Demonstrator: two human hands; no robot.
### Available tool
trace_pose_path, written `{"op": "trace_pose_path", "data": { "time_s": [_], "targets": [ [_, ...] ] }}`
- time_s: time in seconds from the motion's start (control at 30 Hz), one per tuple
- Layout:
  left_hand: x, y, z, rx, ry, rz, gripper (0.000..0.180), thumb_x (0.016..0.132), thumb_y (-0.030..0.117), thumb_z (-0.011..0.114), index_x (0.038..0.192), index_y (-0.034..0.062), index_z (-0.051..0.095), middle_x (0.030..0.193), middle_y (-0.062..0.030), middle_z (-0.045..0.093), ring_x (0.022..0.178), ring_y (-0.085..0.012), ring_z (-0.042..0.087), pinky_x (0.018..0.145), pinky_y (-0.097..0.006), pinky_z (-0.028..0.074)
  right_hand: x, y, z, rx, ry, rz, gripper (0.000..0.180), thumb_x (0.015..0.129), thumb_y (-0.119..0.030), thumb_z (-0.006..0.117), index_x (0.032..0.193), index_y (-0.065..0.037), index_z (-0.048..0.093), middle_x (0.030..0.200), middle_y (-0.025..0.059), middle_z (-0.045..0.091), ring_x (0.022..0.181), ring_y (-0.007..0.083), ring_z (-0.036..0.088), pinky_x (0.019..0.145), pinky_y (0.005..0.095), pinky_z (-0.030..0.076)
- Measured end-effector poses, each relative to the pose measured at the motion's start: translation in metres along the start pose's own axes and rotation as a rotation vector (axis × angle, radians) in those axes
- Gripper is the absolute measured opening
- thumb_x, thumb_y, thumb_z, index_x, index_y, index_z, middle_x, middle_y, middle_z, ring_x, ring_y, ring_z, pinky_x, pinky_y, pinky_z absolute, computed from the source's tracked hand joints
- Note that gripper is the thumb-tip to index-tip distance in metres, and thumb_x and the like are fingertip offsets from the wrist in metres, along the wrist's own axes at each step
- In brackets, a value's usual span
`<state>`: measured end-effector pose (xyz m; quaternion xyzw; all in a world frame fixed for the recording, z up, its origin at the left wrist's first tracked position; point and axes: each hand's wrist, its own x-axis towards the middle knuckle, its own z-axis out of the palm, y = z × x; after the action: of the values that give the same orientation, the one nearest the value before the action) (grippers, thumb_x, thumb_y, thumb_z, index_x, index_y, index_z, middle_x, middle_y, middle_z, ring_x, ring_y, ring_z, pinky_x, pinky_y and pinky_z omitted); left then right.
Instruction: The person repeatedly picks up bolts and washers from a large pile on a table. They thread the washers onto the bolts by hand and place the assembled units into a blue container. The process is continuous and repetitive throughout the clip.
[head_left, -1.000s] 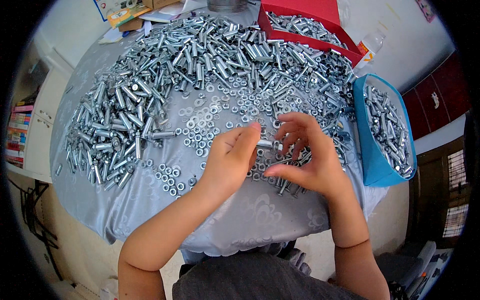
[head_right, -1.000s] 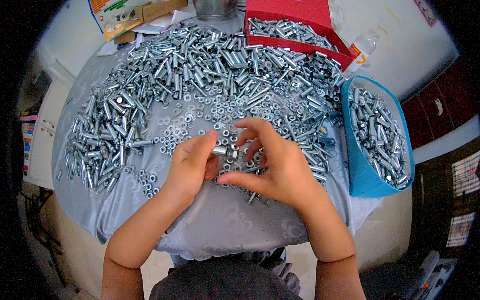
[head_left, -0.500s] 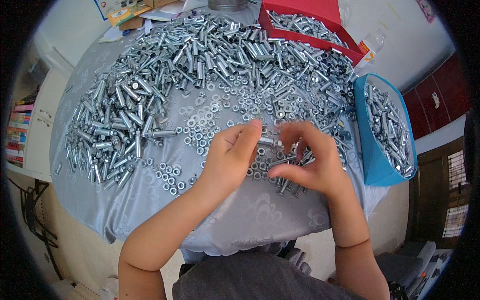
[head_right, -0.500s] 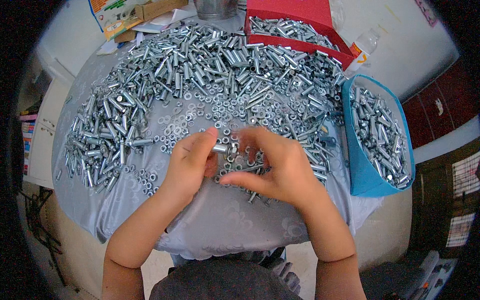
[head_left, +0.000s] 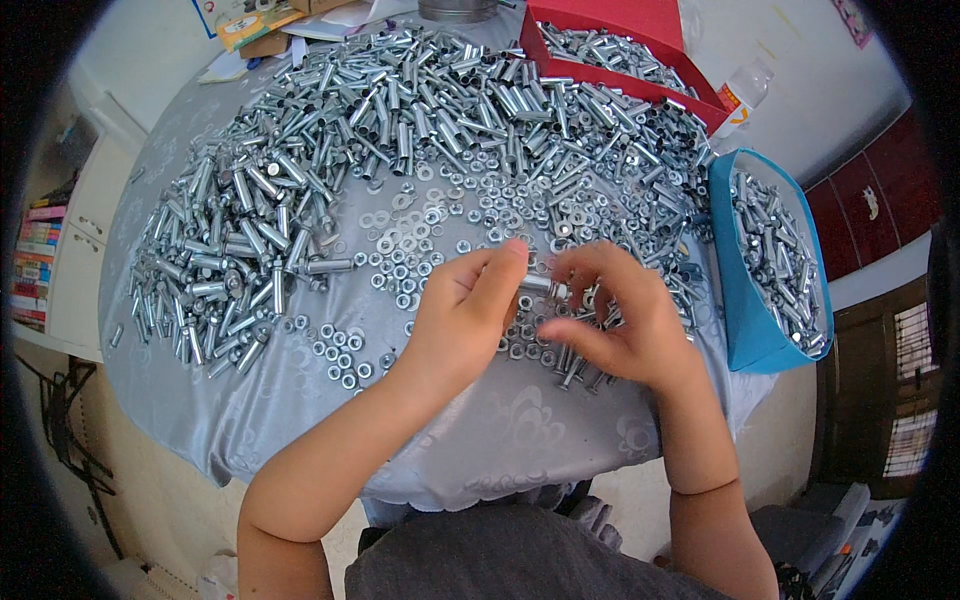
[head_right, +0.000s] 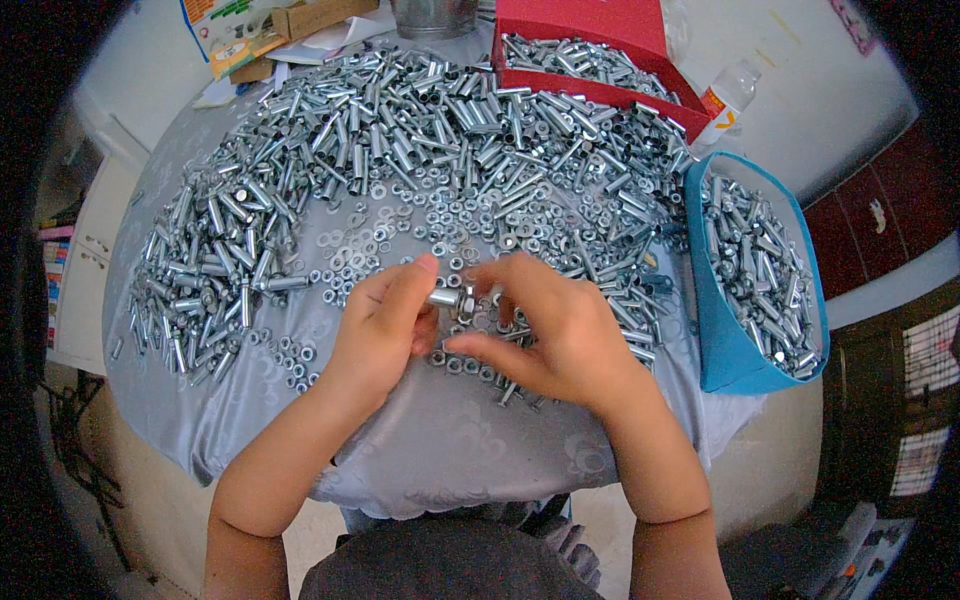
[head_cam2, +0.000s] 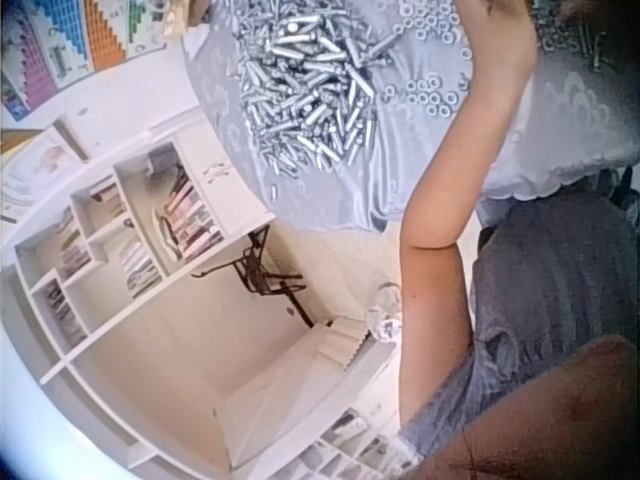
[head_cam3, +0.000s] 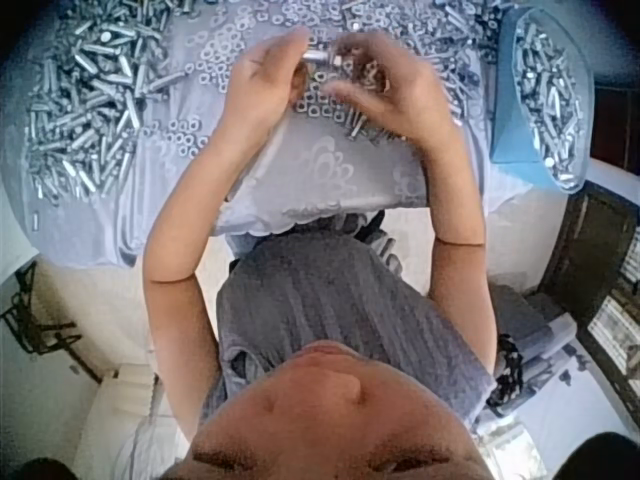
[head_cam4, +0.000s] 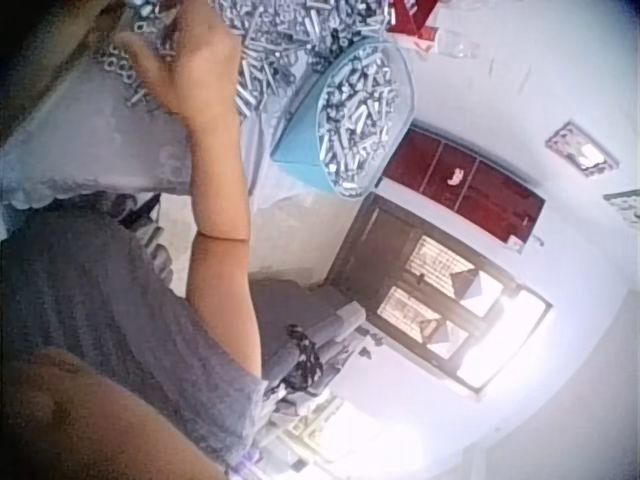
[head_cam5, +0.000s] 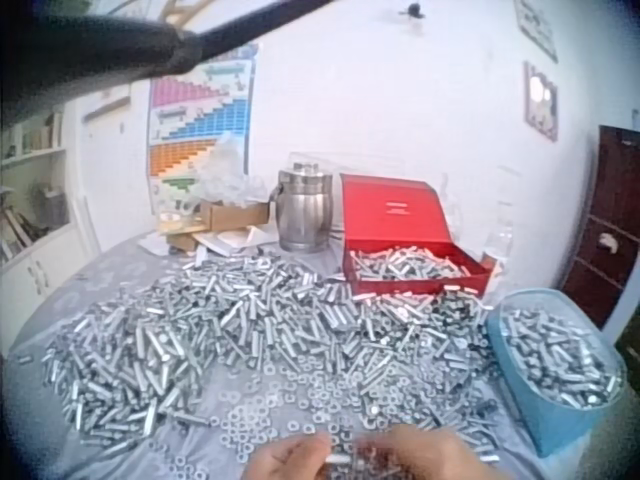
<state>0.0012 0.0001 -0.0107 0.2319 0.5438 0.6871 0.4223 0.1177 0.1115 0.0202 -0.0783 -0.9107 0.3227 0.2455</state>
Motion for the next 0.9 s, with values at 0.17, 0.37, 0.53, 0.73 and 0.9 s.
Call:
{"op": "trace_pose_path", "data": {
  "time_s": [0.17,0.37,0.53,0.73,0.9],
  "targets": [
    [0.0,-0.001,0.001,0.053,-0.009,-0.005,0.04,0.088,0.034,0.045,0.058,0.0086,0.044,0.051,0.0065,0.037,0.046,-0.0019,0.03,0.041,-0.021,0.023,-0.003,0.01,-0.003,-0.085,-0.075,-0.037,0.025,0.07,-0.017,0.069,0.088,-0.005,0.058,0.072,0.0081,0.058,0.06,0.0216,0.057,0.051,0.0297,0.045],
    [-0.001,-0.003,0.0,0.052,-0.023,0.002,0.039,0.088,0.034,0.046,0.059,0.0073,0.046,0.051,0.0066,0.037,0.047,-0.0017,0.03,0.041,-0.021,0.023,-0.001,0.01,0.001,-0.027,-0.041,-0.075,0.027,0.07,-0.021,0.068,0.089,-0.005,0.058,0.068,0.0079,0.057,0.059,0.0223,0.057,0.052,0.0304,0.045],
    [-0.001,-0.001,0.002,0.081,-0.037,0.02,0.039,0.088,0.033,0.047,0.06,0.007,0.046,0.053,0.0064,0.038,0.047,-0.0018,0.031,0.042,-0.021,0.023,-0.002,0.008,-0.001,0.019,-0.035,0.004,0.024,0.071,-0.023,0.067,0.083,-0.005,0.058,0.067,0.0085,0.056,0.058,0.0242,0.056,0.05,0.0329,0.044],
    [-0.002,-0.001,0.0,0.086,-0.015,-0.007,0.038,0.089,0.033,0.045,0.06,0.007,0.046,0.053,0.0063,0.037,0.048,-0.0018,0.031,0.042,-0.02,0.023,-0.003,0.016,-0.006,-0.227,-0.171,-0.112,0.023,0.071,-0.022,0.066,0.082,-0.005,0.055,0.064,0.0094,0.053,0.056,0.0258,0.054,0.049,0.0346,0.042],
    [-0.003,0.001,0.003,0.052,-0.013,0.002,0.038,0.089,0.034,0.045,0.061,0.0074,0.046,0.053,0.0065,0.037,0.047,-0.0017,0.03,0.042,-0.02,0.023,0.001,0.008,-0.002,-0.094,-0.03,-0.187,0.02,0.074,-0.019,0.063,0.081,-0.004,0.052,0.061,0.0092,0.049,0.053,0.0273,0.052,0.047,0.0361,0.041]
  ]
}}
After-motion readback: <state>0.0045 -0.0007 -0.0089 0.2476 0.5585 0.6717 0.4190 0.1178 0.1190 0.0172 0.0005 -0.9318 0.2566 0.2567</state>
